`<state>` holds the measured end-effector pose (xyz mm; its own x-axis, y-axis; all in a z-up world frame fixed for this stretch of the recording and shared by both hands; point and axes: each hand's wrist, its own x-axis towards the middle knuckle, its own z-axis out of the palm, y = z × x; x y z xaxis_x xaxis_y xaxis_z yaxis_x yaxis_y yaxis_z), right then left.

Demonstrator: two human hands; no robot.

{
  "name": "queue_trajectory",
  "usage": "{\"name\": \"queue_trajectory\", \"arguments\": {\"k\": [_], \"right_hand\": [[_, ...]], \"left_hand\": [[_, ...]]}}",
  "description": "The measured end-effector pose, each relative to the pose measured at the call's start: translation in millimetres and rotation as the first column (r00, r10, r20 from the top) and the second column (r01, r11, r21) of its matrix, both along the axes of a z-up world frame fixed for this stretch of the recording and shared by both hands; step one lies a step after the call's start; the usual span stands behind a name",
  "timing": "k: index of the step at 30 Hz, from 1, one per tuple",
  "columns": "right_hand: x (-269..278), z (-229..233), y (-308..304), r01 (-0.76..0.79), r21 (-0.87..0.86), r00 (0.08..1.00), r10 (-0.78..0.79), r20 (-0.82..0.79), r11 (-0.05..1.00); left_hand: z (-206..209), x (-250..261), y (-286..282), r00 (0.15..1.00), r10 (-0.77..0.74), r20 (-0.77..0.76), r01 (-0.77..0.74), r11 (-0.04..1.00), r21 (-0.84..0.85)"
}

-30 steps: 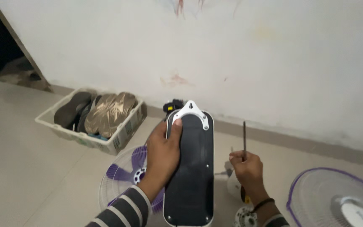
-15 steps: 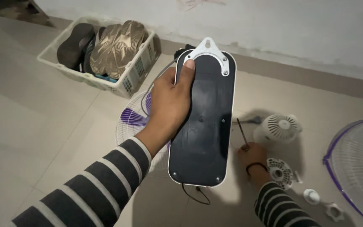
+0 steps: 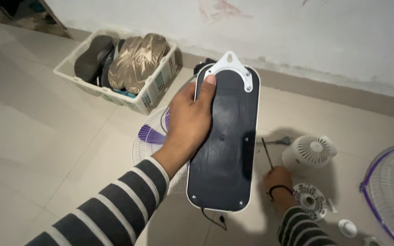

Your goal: The person uses a screwdriver to remove screws from the back cover of an electric fan motor housing. They loosen and remove several screws, then detach the cover to expose the internal motor components.

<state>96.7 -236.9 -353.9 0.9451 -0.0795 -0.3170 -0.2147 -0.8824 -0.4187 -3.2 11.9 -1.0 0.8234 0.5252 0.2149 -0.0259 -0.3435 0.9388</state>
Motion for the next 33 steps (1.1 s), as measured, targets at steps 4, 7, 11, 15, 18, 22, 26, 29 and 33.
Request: {"name": "queue_trajectory", "arguments": {"k": [4, 7, 11, 15, 18, 22, 26, 29, 33], "right_hand": [[30.0, 19.9, -8.8, -0.039, 0.073, 0.997, 0.035, 0.064, 0.997], [43.1, 84.5, -5.0, -0.076, 0.174, 0.976, 0.038, 0.215, 0.982], [40.1, 187.6, -4.6, 0.102, 0.521, 0.966, -0.21, 0.153, 0.848], [16.0, 296.8, -9.1, -0.153, 0.668, 0.9, -0.176, 0.398, 0.728], [-10.0, 369.6, -12.6, -0.176, 0.732, 0.876, -0.234, 0.422, 0.659], [-43.1, 445.9, -17.4, -0.243, 0.712, 0.814, -0.26, 0.519, 0.659], [-64.2, 488.3, -20.8, -0.32, 0.64, 0.776, -0.195, 0.6, 0.699], [-71.1, 501.6, -12.2, -0.371, 0.563, 0.776, -0.085, 0.624, 0.738], [-78.2, 502.7, -0.7, -0.487, 0.431, 0.757, 0.121, 0.642, 0.759]], "left_hand": [[8.5, 2.1, -8.5, 0.999, 0.051, 0.001, -0.051, 0.998, 0.036], [18.4, -4.9, -8.1, 0.999, 0.052, 0.007, -0.052, 0.999, -0.005], [31.6, -0.3, -26.1, 0.999, 0.037, 0.003, -0.037, 0.996, -0.077], [44.0, -2.7, -40.2, 0.998, 0.038, -0.057, -0.04, 0.999, -0.034], [51.9, -5.8, -52.0, 1.0, 0.03, 0.0, -0.03, 0.998, -0.046], [62.1, -14.3, -68.8, 1.0, 0.021, -0.021, -0.022, 0.996, -0.091], [68.0, -24.1, -86.0, 1.0, -0.01, 0.0, 0.01, 0.99, -0.138], [68.9, -31.0, -97.4, 0.999, -0.035, 0.006, 0.036, 0.982, -0.184], [67.5, -34.8, -105.8, 0.996, -0.079, -0.044, 0.068, 0.973, -0.221]]}}
